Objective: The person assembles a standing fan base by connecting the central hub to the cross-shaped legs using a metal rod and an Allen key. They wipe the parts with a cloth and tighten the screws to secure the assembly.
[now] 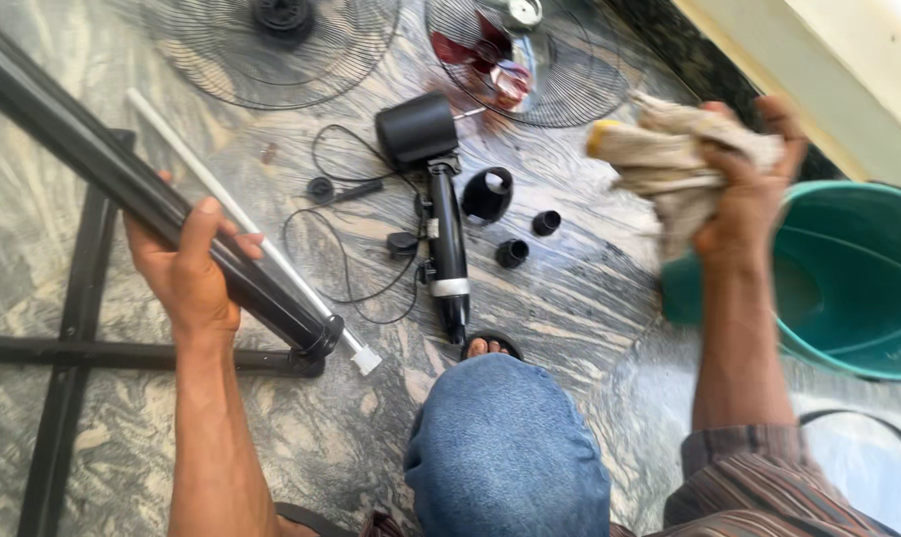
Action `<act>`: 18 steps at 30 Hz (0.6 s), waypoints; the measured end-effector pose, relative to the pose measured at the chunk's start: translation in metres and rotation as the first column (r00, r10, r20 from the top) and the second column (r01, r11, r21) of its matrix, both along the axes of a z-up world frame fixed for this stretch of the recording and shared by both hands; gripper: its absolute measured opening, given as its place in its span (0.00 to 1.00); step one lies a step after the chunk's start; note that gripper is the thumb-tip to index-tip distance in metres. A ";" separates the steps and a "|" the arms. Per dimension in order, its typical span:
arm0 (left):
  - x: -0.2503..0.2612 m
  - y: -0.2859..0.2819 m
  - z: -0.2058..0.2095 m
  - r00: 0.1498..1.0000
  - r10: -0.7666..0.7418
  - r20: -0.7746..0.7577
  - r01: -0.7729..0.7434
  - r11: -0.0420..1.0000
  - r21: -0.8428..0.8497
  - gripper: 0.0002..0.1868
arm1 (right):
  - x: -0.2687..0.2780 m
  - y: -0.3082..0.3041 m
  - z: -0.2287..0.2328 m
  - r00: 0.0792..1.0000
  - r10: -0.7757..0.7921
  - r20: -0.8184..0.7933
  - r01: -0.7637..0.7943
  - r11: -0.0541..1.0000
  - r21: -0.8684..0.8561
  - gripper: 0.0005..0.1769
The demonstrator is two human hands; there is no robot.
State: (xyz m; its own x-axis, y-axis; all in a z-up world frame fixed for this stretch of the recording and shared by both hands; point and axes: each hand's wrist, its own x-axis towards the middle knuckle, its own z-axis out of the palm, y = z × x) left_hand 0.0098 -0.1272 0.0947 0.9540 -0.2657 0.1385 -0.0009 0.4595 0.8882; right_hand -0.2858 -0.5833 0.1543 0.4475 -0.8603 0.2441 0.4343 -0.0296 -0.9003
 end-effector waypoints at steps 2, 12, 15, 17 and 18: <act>0.001 -0.003 -0.006 1.000 -0.020 -0.012 0.020 1.000 0.014 0.31 | -0.038 -0.022 0.026 0.983 -0.180 -0.041 0.179 0.984 -0.024 0.30; 0.011 -0.009 -0.032 0.997 -0.046 -0.068 0.044 0.999 -0.020 0.32 | -0.113 -0.040 0.028 0.913 -0.370 0.174 0.284 0.880 0.380 0.20; 0.014 -0.004 -0.038 0.997 -0.022 -0.074 0.025 0.999 0.032 0.31 | -0.125 -0.046 -0.013 0.824 -0.502 -0.263 0.487 0.864 -0.126 0.19; 0.015 -0.003 -0.040 0.998 -0.017 -0.058 0.020 0.998 0.059 0.30 | -0.141 -0.046 -0.034 0.674 -0.542 -0.502 0.453 0.840 -0.299 0.19; 0.016 -0.001 -0.041 0.999 -0.008 -0.052 0.012 0.998 0.069 0.30 | -0.145 -0.046 -0.043 0.574 -0.557 -0.600 0.412 0.830 -0.376 0.19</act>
State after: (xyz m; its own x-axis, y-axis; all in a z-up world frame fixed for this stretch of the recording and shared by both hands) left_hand 0.0254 -0.1282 0.0541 0.9567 -0.2826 0.0702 0.0500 0.3970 0.9165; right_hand -0.4309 -0.6297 0.1116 0.0751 -0.9709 0.2273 -0.3998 -0.2381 -0.8851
